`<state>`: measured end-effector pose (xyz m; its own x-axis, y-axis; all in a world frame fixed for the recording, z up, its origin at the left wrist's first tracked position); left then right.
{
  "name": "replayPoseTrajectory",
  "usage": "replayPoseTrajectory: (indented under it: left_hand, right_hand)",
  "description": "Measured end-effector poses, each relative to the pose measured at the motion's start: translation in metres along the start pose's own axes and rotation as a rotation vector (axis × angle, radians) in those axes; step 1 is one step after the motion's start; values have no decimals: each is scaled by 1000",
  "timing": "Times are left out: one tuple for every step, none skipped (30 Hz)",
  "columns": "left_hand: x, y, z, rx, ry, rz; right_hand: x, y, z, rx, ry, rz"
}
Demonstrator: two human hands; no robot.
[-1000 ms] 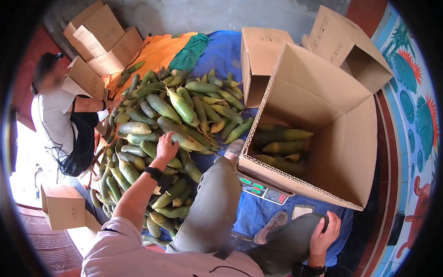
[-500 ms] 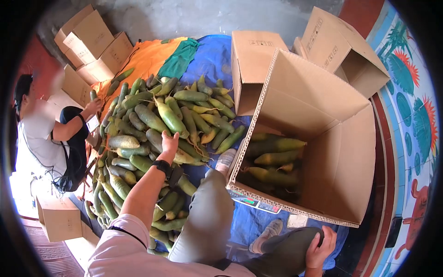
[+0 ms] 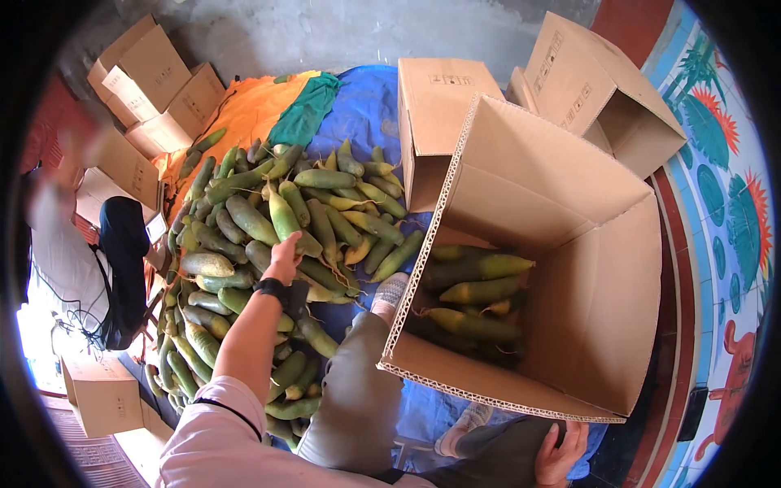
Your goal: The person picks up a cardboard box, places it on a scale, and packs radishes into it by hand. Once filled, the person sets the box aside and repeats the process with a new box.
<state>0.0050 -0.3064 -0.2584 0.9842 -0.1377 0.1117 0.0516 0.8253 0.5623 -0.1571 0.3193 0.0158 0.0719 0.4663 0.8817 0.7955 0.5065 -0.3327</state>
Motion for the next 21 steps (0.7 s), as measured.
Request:
replayPoseTrajectory:
  left_hand:
    - [7,7,2,30,86,-72]
    - [14,15,1,77,183,-190]
    - [21,24,0,122,283,-308]
    - [30,34,-2,145,276,-366]
    - [43,46,-5,141,274,-365]
    - [51,60,-12,185,330,-425]
    - [58,75,-16,227,387,-486]
    - [66,92,-17,230,402,-517]
    - [75,109,-19,231,419,-546]
    - [83,122,-22,233,430,-593]
    - [92,138,-20,204,395,-658]
    - [99,152,-19,177,404,-671]
    - [103,165,-17,151,414,-686]
    - [107,182,-13,145,418,-690]
    - [110,201,-3,88,436,-708]
    - [114,218,9,30,453,-727]
    - [119,232,19,23,456,-734]
    - [119,251,34,-73,427,-853]
    - [118,270,48,-170,393,-972]
    - [119,286,60,-211,359,-1000]
    - [119,304,74,-253,305,-975]
  right_hand:
    - [0,1,0,-7,-6,0]
    - [1,3,2,-11,-8,0]
    - [0,4,5,0,-7,9]
    - [-1,5,7,11,-8,20]
    - [-1,6,7,10,-12,22]
    - [-1,7,8,-1,-35,12]
    - [-1,6,8,-12,-59,4]
    - [-2,7,9,-10,-63,6]
    - [-2,8,8,4,-66,17]
    - [-2,9,8,17,-67,28]
    - [-1,9,7,19,-69,32]
    - [-1,9,5,25,-85,42]
    - [0,8,4,32,-100,53]
    - [0,9,5,35,-99,60]
    - [-1,9,5,46,-105,60]
    - [0,9,4,58,-111,62]
    - [4,8,0,60,-110,72]
    - [8,6,-8,107,-113,85]
    - [11,4,-16,151,-114,99]
    - [20,0,-29,173,-121,122]
    - [30,-6,-42,163,-114,131]
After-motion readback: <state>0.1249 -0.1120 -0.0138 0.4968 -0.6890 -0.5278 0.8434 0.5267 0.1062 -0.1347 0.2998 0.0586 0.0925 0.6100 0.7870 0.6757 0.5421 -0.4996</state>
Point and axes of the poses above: each hand's wrist, its own y-axis away from the middle knuckle, its own x-axis out of the back of the hand, z = x × y, the point moved 6 cm from there along -y, towards the middle knuckle, and after that the axes turned 1 degree about -x, right-handed, at the moved point
